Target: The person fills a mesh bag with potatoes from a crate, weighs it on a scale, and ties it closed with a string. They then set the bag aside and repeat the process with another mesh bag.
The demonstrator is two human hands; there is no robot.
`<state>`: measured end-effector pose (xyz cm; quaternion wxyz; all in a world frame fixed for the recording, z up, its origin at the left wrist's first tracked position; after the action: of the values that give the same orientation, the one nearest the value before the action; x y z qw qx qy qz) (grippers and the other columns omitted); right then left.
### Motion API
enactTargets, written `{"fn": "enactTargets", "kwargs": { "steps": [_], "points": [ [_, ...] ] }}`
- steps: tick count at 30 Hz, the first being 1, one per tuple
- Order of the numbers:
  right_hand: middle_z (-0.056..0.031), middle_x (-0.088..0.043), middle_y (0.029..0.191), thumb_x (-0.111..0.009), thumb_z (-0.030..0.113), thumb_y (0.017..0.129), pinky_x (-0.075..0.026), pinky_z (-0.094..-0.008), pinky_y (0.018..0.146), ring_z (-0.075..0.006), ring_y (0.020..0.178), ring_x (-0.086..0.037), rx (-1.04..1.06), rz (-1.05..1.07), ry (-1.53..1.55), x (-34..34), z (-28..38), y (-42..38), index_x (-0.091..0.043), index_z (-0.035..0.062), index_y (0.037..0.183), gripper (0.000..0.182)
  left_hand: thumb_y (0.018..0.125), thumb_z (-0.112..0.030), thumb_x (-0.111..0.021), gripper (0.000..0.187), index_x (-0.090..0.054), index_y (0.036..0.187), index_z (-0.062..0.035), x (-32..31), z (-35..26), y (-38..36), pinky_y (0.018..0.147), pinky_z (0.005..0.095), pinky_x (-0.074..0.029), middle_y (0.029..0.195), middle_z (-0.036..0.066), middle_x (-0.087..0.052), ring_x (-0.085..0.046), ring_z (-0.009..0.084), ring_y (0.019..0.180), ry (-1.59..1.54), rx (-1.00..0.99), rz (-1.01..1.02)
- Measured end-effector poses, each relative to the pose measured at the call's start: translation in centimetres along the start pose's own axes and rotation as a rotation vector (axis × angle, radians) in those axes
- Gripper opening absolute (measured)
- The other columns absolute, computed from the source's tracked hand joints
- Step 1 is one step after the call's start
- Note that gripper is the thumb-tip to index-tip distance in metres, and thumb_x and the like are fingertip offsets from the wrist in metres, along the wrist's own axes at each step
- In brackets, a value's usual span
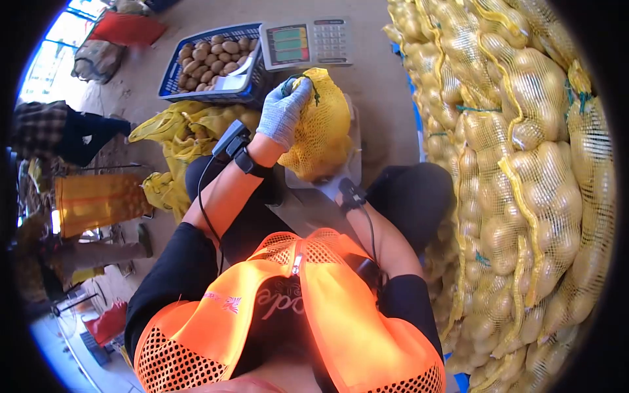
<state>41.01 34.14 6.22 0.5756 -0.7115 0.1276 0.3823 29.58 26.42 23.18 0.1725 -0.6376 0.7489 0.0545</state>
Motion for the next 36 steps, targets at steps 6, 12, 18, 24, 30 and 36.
{"fn": "enactTargets", "kwargs": {
  "steps": [6, 12, 18, 24, 30, 36],
  "points": [
    [-0.014, -0.025, 0.146, -0.039, 0.078, 0.077, -0.025, -0.0515, 0.106, -0.04, 0.128, -0.033, 0.126, -0.151, -0.149, 2.4, 1.0, 3.0, -0.012, 0.0142, 0.146, 0.098, 0.089, -0.019, -0.062, 0.021, -0.062, 0.098, -0.0003, 0.7, 7.8, 4.3, 0.063, 0.0229, -0.043, 0.081, -0.003, -0.06, -0.049, 0.0056, 0.071, 0.264, 0.073, 0.06],
    [-0.025, -0.017, 0.144, -0.051, 0.079, 0.07, -0.025, -0.0481, 0.107, -0.042, 0.129, -0.03, 0.064, -0.16, -0.199, 3.2, 0.6, 3.8, -0.004, 0.0138, 0.147, 0.112, 0.084, -0.034, -0.065, 0.034, -0.062, 0.1, -0.0047, 2.9, 6.0, 5.1, 0.068, 0.0273, -0.046, 0.08, 0.007, -0.062, -0.057, 0.0154, 0.072, 0.674, -0.016, 0.188],
    [-0.0222, -0.014, 0.147, -0.056, 0.077, 0.069, -0.021, -0.0518, 0.108, -0.0416, 0.134, -0.022, 0.306, -0.299, -0.372, 1.8, 1.6, 0.4, -0.008, 0.0126, 0.146, 0.112, 0.075, -0.04, -0.072, 0.048, -0.06, 0.11, -0.0086, 4.4, -0.9, 1.5, 0.081, 0.0329, -0.05, 0.097, 0.014, -0.06, -0.061, 0.0236, 0.087, 1.207, -0.393, 0.052],
    [-0.0211, -0.015, 0.146, -0.056, 0.074, 0.071, -0.021, -0.0515, 0.108, -0.0391, 0.132, -0.026, 0.604, -0.432, -0.377, 0.3, 5.5, -1.9, -0.011, 0.0163, 0.147, 0.105, 0.08, -0.022, -0.071, 0.025, -0.064, 0.095, -0.0037, 7.7, -5.1, -0.1, 0.07, 0.0275, -0.048, 0.091, 0.007, -0.06, -0.058, 0.0154, 0.078, 0.962, -0.538, -0.195],
    [-0.0171, -0.035, 0.133, -0.06, 0.067, 0.074, -0.036, -0.0446, 0.095, -0.0291, 0.114, -0.043, 0.773, -0.411, -0.39, -3.0, 8.6, -6.2, -0.026, 0.0139, 0.139, 0.09, 0.079, -0.017, -0.069, 0.014, -0.064, 0.083, -0.0046, 7.6, -5.8, -1.4, 0.064, 0.0296, -0.048, 0.079, 0.008, -0.058, -0.059, 0.0183, 0.068, 0.791, -0.693, -0.235],
    [-0.0109, -0.045, 0.116, -0.065, 0.06, 0.075, -0.042, -0.0367, 0.083, -0.0206, 0.093, -0.049, 0.801, -0.319, -0.524, -7.0, 7.4, -9.0, -0.036, 0.0103, 0.132, 0.081, 0.071, -0.029, -0.07, 0.023, -0.067, 0.086, -0.0125, 3.8, -2.1, -1.5, 0.09, 0.0402, -0.039, 0.089, 0.006, -0.06, -0.055, 0.0243, 0.098, 1.561, -0.736, 0.132]
  ]
}}
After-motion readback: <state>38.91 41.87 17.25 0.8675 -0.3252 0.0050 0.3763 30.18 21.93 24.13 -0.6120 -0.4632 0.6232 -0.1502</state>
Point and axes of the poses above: each hand's wrist, its own y-axis towards the middle knuckle, its own x-axis out of the back of the hand, z = x × y, the point moved 3 cm from there along y, towards the middle knuckle
